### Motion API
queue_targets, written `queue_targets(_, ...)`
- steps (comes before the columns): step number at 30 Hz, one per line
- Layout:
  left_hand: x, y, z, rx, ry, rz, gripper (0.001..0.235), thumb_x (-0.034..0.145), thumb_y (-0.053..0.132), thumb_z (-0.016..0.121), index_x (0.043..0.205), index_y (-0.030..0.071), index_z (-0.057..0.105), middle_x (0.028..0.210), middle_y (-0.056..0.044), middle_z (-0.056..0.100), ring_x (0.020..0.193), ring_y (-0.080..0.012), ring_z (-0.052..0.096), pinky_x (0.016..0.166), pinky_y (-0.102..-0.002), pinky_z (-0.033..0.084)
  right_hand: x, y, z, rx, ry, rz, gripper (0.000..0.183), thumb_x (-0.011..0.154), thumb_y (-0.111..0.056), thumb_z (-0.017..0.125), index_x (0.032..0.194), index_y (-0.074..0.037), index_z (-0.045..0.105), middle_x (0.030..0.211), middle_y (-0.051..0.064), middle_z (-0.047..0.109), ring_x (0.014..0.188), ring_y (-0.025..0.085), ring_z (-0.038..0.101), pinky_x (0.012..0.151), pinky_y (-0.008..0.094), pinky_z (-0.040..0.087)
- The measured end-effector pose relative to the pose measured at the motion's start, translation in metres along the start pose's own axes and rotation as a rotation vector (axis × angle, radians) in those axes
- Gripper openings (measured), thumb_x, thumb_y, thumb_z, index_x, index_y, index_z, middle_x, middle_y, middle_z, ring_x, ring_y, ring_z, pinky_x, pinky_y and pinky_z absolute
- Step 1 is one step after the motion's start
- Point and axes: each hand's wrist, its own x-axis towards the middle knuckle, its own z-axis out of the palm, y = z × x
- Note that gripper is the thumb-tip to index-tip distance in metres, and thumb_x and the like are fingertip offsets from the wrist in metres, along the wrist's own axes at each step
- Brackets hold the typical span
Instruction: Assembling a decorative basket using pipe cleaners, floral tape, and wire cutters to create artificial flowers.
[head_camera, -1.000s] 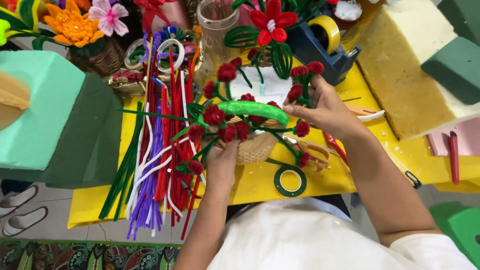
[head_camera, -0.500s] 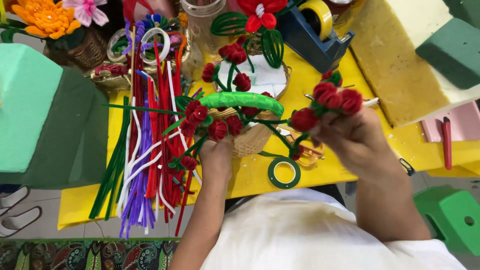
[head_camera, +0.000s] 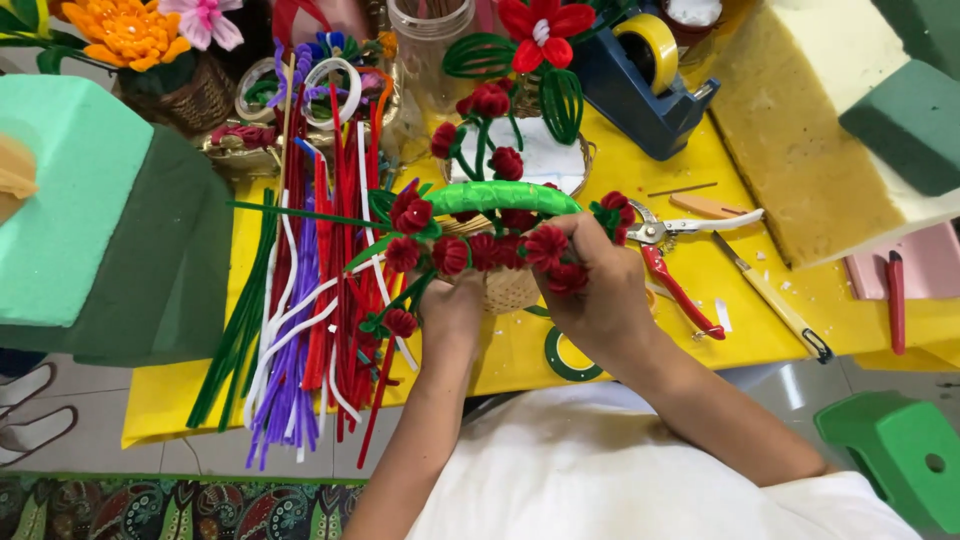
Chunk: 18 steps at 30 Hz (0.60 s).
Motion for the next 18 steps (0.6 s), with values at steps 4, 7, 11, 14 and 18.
queue_targets(4,-0.04,0.088,0.002,0.035,-0.015,-0.056,0.069,0.081,0.011,0.066,0.144,-0.01,0.046,0.141,-0.035,0.052,0.143,-0.0397,0.043,0.121,-0.056,0.03,-0.003,-0.002,0.003,0.013,0.016,-0.012,0.035,0.082,0.013,0.075,0.107,-0.008,0.063,0.088,0.013,0.075,0.081,0.036,0.076,0.073,0.039,0.06)
queue_targets(7,-0.036,0.077,0.002,0.049,-0.028,-0.099,0.068,0.084,0.015,0.065,0.143,-0.012,0.044,0.144,-0.037,0.05,0.144,-0.0416,0.041,0.12,-0.057,0.03,-0.005,0.002,0.01,0.025,0.021,-0.061,0.04,0.078,0.016,0.073,0.108,-0.009,0.064,0.091,0.013,0.076,0.084,0.038,0.076,0.075,0.04,0.061)
queue_targets(11,0.002,-0.016,-0.006,0.073,-0.019,-0.151,0.071,0.084,0.013,0.065,0.143,-0.019,0.041,0.142,-0.042,0.047,0.142,-0.0493,0.04,0.119,-0.063,0.028,-0.008,0.007,0.017,-0.003,-0.005,-0.104,0.046,0.072,0.02,0.07,0.108,-0.01,0.065,0.092,0.011,0.077,0.083,0.037,0.077,0.075,0.042,0.062)
queue_targets(14,-0.005,0.0,-0.008,0.122,-0.034,-0.166,0.071,0.086,0.018,0.066,0.143,-0.018,0.043,0.142,-0.041,0.048,0.142,-0.0488,0.04,0.119,-0.062,0.028,-0.004,0.005,0.016,0.008,-0.02,-0.09,0.045,0.072,0.02,0.069,0.108,-0.007,0.064,0.093,0.014,0.077,0.086,0.041,0.076,0.075,0.044,0.062)
queue_targets(18,-0.005,0.009,-0.007,0.195,-0.059,-0.184,0.072,0.088,0.025,0.067,0.142,-0.017,0.045,0.143,-0.041,0.048,0.143,-0.048,0.041,0.119,-0.061,0.03,0.0,0.006,0.016,0.012,-0.044,-0.049,0.044,0.073,0.017,0.074,0.107,-0.009,0.063,0.093,0.013,0.077,0.083,0.037,0.077,0.078,0.04,0.062)
